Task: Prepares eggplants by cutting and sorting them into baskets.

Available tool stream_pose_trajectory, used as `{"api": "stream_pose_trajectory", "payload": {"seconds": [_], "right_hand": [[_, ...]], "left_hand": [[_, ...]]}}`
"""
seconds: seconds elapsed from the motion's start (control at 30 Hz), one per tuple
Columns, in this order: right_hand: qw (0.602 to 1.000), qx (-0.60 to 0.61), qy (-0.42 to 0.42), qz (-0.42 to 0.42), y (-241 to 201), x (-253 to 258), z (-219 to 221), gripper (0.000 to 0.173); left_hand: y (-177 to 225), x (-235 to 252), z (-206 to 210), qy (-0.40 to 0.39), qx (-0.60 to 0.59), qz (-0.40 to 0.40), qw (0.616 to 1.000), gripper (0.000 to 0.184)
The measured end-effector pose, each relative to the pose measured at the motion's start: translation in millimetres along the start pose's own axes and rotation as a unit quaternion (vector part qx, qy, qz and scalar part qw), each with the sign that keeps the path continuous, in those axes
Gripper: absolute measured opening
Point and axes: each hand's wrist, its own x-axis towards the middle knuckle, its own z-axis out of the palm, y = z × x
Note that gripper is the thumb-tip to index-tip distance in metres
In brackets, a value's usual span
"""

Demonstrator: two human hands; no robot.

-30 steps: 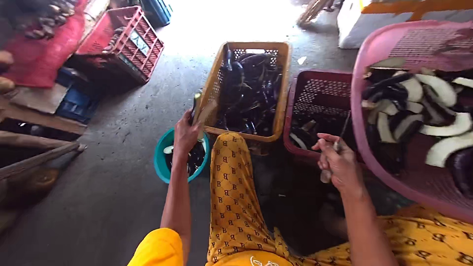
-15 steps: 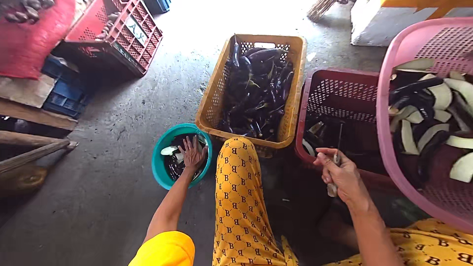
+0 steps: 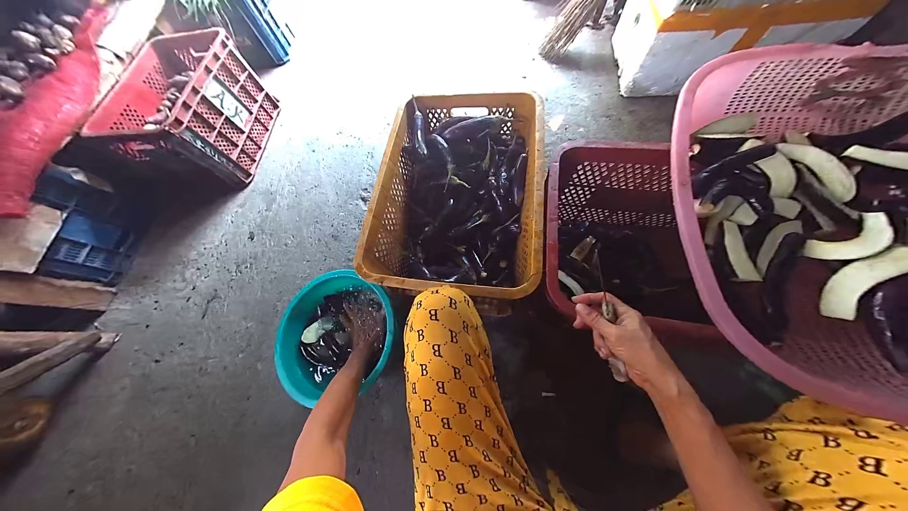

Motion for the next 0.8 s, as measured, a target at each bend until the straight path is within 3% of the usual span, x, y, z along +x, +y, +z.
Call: {"api": "stream_pose_trajectory", "payload": {"seconds": [0.13,0.23,0.4,0.53,0.7,0.8], "right_hand": [[1.000,-0.005,-0.019,-0.005,-4.7,-4.8,-1.5,0.020],[1.000,-0.005,-0.026,-0.009,-8.7,-9.2,-6.4,0.018],[0.999,-0.037,-0.027,-0.004,-10.2,-9.1,-11.6,0.020],[0.992,-0.120,-0.040,0.003,-11.9,-6.5,-9.5,0.027],[0.987,-0.157,-0.047,0.006,-11.2,-3.4,-9.6,0.030],[0.984,-0.174,-0.043,0.002,-9.0,1.0,-10.7,0.034]], "left_hand": [[12.6,-14.2,-34.0,-0.185,-0.044,-0.024,0.981,0.051],[7.4,4.6,-40.4,-0.247,-0.059,-0.020,0.967,0.055],[9.7,-3.6,-90.1,-0.201,-0.100,0.018,0.974,0.035],[25.1,5.9,-139.6,-0.245,-0.033,0.043,0.968,0.035],[127.5,5.4,-240.2,-0.155,0.117,-0.026,0.981,0.038],[173.8,35.8,-236.5,-0.093,0.112,0.025,0.989,0.034]]}}
